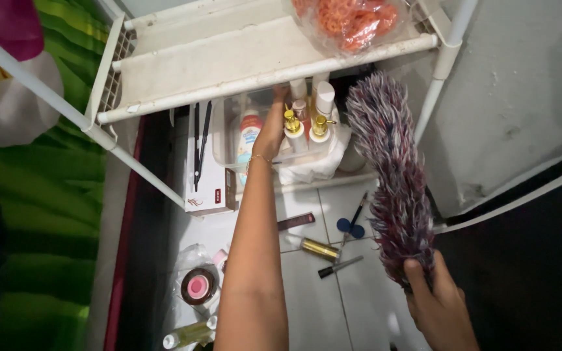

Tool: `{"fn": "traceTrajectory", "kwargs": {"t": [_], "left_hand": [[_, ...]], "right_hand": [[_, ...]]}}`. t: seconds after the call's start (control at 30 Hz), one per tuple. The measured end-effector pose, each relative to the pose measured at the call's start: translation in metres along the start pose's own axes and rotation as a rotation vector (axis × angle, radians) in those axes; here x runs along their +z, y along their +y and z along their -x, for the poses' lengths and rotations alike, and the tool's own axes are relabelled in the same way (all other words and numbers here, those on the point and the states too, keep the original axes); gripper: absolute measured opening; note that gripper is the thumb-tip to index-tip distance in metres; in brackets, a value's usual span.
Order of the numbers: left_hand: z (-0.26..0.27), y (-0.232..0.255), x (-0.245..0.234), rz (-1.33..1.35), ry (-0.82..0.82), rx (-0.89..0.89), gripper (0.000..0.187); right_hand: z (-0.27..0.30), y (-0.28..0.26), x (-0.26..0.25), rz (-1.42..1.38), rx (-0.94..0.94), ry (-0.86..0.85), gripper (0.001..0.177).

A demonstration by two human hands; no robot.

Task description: The person organizes various cosmetic items on a white tiled floor next to a white metal shelving unit. They pick up bottles, jars, and makeup containers one by one, wipe them with a purple duster, and place them into a clear plastic organizer on the lower shelf.

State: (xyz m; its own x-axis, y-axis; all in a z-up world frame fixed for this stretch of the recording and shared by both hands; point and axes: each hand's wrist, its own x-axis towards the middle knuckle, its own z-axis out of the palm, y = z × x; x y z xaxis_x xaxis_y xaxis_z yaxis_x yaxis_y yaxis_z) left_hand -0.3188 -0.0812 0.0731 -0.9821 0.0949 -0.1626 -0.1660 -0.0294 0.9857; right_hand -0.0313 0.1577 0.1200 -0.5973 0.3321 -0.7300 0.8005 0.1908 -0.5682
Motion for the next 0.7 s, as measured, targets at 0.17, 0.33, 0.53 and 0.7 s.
{"fn": "traceTrajectory", "kwargs": {"t": [0.17, 0.33, 0.53, 0.7], "left_hand": [[-0.035, -0.045, -0.041, -0.351, 0.237, -0.020, 0.091], [-0.021, -0.057, -0.071, -0.710, 0.277, -0.325, 0.066], [-0.059, -0.097, -0.087, -1.194, -0.124, -0.128, 0.036], [-0.030, -0.066, -0.052, -0.941, 0.065, -0.295, 0.038]], "right_hand": [[0.002, 0.001, 0.000, 0.072, -0.038, 0.022, 0.049], [0.010, -0.009, 0.000, 0.062, 0.033, 0.016, 0.051], [0.012, -0.008, 0.002, 0.097, -0.051, -0.002, 0.052], [0.020, -0.009, 0.001, 0.042, -0.096, 0.012, 0.053]]}}
